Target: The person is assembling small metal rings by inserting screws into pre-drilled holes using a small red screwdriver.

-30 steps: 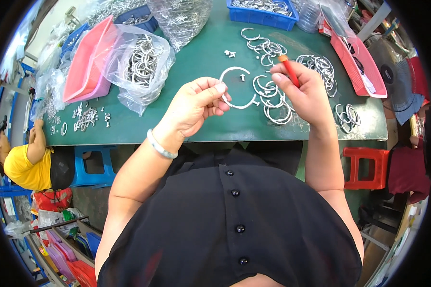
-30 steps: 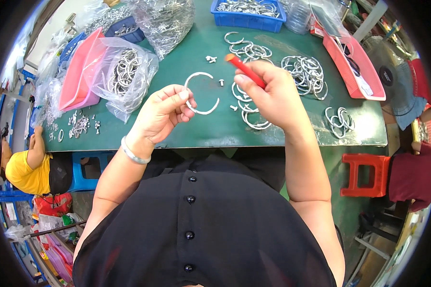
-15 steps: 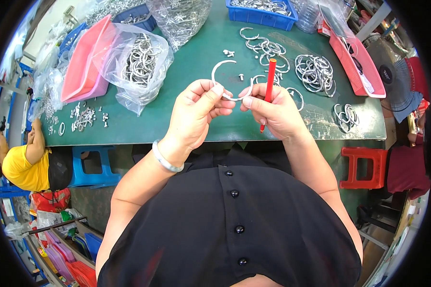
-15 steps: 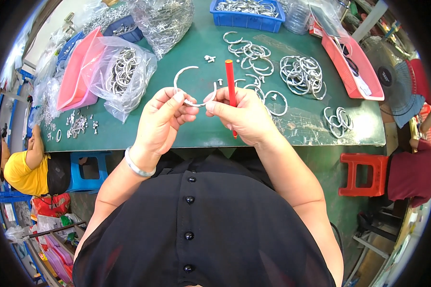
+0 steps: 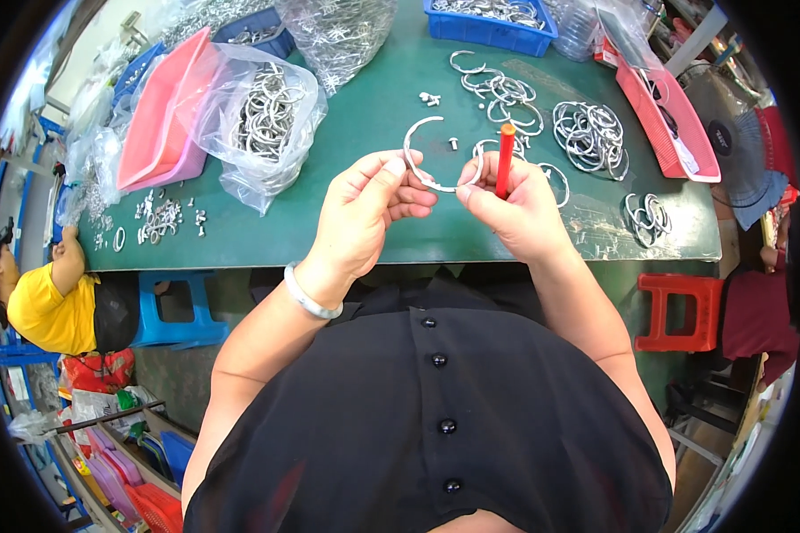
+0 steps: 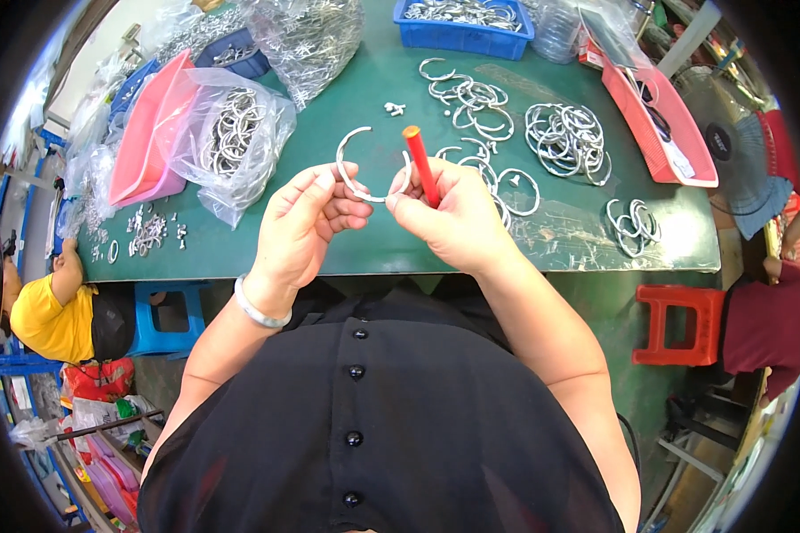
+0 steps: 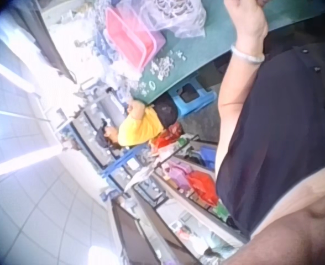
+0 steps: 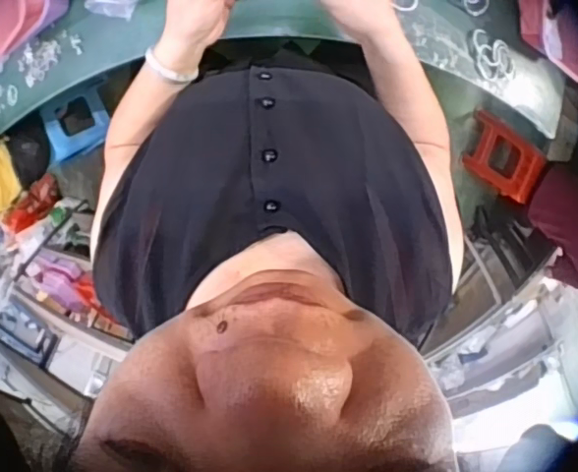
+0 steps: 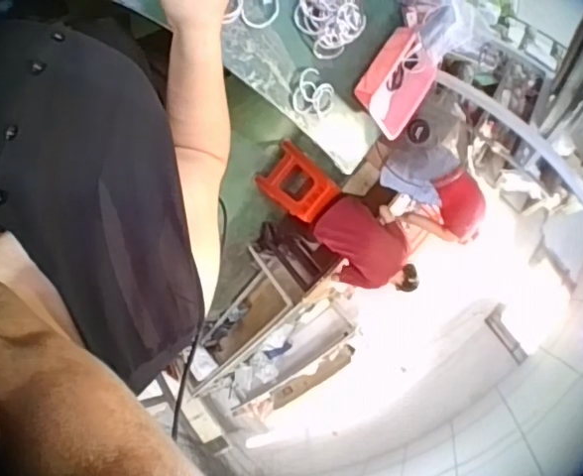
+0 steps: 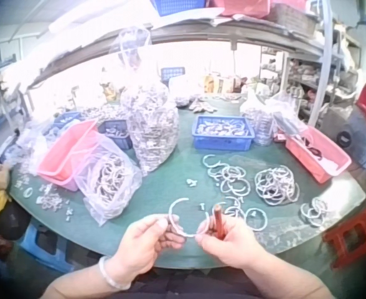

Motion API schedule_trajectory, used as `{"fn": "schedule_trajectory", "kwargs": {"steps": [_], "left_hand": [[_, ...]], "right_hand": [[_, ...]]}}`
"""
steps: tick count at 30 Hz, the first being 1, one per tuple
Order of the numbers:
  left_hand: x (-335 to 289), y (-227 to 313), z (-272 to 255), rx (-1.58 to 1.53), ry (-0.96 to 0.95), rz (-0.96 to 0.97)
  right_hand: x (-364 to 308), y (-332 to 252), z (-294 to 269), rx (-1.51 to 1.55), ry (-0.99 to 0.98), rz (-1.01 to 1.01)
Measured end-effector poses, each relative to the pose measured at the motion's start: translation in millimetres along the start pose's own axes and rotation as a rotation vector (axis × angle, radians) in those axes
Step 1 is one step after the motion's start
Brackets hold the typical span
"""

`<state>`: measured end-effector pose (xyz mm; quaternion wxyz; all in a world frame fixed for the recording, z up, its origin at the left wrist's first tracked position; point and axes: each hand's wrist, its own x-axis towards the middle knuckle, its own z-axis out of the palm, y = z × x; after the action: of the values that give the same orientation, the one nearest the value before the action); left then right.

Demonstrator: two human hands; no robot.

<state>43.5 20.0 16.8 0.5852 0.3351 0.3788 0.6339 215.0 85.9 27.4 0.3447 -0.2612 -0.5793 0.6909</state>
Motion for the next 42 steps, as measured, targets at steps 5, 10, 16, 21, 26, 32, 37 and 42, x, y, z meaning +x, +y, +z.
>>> {"fn": "schedule_trajectory", "kwargs": {"steps": [5, 10, 16, 21, 26, 32, 37, 42], "left_hand": [[6.0, -5.2, -4.1, 0.004, 0.0, -0.021], [8.1, -2.4, -4.0, -0.001, -0.027, -0.045], [10.5, -4.0, -10.7, -0.032, -0.102, -0.003], [12.4, -4.3, -12.8, -0.033, -0.073, -0.091], [12.1, -8.6, -15.8, -0.158, -0.111, -0.191], [14.0, -9.1, -18.7, -0.197, -0.179, -0.248], [13.1, -7.9, -16.9, -0.23, -0.16, -0.27], [11.9, -5.0, -9.9, -0.169, -0.071, -0.241]], "right_hand": [[-5.7, -2.2, 9.5, -0.593, 0.049, -0.318], [-9.2, -4.8, 16.1, -0.902, 0.044, -0.576], [-11.0, -12.6, 22.6, -1.077, 0.031, -0.613], [-6.3, -9.5, 22.5, -0.95, 0.012, -0.56], [-2.2, -16.2, 21.0, -0.688, 0.045, -0.35], [-1.1, -19.2, 17.1, -0.578, 0.048, -0.242], [2.5, -15.2, 12.7, -0.445, 0.085, -0.165], [9.0, -13.8, 2.7, -0.332, 0.052, -0.087]]}}
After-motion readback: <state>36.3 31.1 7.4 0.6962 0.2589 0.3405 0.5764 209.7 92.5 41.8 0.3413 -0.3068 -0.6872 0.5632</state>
